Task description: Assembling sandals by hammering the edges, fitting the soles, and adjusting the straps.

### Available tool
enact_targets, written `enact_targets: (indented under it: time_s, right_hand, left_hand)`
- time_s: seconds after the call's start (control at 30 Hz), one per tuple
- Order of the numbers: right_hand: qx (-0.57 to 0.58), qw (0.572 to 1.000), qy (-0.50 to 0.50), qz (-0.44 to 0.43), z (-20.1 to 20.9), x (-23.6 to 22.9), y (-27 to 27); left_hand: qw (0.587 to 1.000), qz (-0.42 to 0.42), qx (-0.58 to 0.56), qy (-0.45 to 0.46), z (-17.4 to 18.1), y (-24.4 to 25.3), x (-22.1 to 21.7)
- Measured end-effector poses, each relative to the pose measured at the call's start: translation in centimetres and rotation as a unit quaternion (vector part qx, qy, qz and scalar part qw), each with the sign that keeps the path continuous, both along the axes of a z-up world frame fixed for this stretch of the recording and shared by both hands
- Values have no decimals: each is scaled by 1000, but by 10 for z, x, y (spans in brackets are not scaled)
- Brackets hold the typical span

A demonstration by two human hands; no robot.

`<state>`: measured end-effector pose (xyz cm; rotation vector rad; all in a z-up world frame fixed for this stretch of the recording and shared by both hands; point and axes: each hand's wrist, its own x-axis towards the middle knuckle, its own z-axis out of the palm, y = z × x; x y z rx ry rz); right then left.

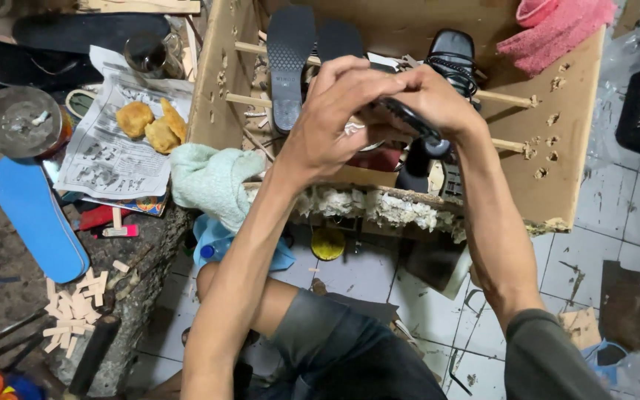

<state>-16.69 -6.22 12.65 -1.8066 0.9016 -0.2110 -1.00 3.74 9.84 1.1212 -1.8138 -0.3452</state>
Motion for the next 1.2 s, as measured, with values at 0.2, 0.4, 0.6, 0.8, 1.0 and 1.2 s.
enact_targets:
  time_s: [0.2,0.4,0.6,0.8,1.0,1.2]
  right_hand:
    - [-152,968,-178,91,32,13,64]
    - [71,898,-433,32,14,34,143]
    - [112,942,-303,88,-28,70,229]
    - [49,938,-200,279,-54,137,299]
    - [-229,844,-251,414,-112,222,359]
    - [-533,644,-302,458,-150,278,411]
  left_hand:
    - [995,47,-41,83,57,71,12]
    - [942,164,129,262,56,171,19]
    - [857,243,182,416,-8,282,7]
    - [722,358,165,569,-103,391,-16]
    - [622,456,140,621,-185,440,-34]
    - [597,492,130,620,-195,457,-34]
